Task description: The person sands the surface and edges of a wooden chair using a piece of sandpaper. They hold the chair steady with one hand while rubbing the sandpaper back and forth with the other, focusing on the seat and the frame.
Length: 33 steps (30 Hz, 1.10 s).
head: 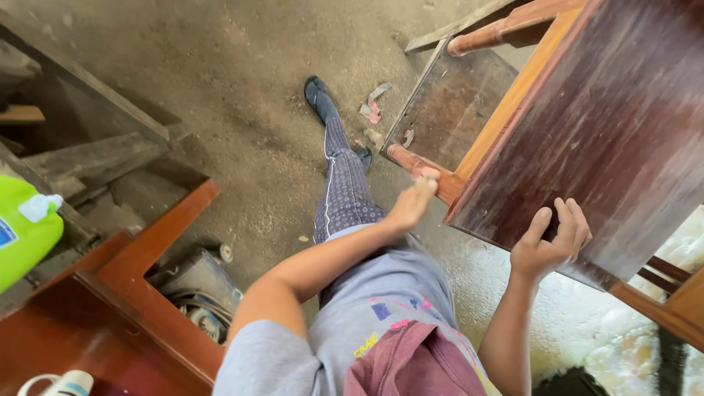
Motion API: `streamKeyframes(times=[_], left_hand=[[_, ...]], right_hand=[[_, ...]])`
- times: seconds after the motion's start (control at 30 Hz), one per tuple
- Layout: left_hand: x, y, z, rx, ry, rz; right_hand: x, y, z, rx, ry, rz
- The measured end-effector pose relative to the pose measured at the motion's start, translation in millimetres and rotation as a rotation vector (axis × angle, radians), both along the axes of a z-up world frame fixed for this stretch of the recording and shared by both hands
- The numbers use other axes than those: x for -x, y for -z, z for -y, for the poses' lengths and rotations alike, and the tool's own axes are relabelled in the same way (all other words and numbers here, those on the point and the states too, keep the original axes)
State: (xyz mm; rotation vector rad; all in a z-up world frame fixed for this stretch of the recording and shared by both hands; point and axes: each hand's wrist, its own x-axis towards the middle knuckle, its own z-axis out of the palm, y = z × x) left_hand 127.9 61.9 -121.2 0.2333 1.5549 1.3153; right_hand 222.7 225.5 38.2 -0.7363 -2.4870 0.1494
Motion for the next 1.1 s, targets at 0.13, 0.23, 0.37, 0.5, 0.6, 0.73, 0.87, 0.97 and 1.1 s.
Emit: streamKeyframes(times=[0.13,0.23,0.37,0.5,0.6,0.73,0.87,0.97,1.1], left_hand=[[-0.1,73.0,-29.9,0.303,0.001,0.097],[-11.8,29.6,-17.2,0.163,0.144,-0.107],[9.7,-25.7,-11.0,0.115,0.055,0.021],[4.7,95.3,-40.7,0.258,-0.023,0.007],[11.6,37.6,-28.8,0.186,0.048,-0.029],[6.8,-42.7,-3.1,0.074,0.027,-0.029],[19.7,22.1,-23.0,0.160,0.032,0.038],[18.7,46.0,-34.8,0.289,0.032,0.081],[33.6,-52.9,-16.8,0.176,0.108,0.059]], right_hand=[[-1.2,1.4,-1.1,-0.013,0.003,-0.017],[1.4,0.4,0.2,-0.003,0.031,-0.027],[3.4,-2.9,1.5,-0.019,0.028,-0.026],[3.0,-0.5,-1.0,-0.034,0.022,-0.052],[1.9,-0.5,-1.1,-0.020,0.025,-0.054],[3.1,-4.0,2.1,-0.016,0.037,-0.043],[6.2,-3.6,-0.6,-0.041,0.021,-0.052],[0.9,-1.4,-2.2,-0.042,0.012,-0.054],[1.5,-2.3,-1.7,-0.035,0.016,-0.050]])
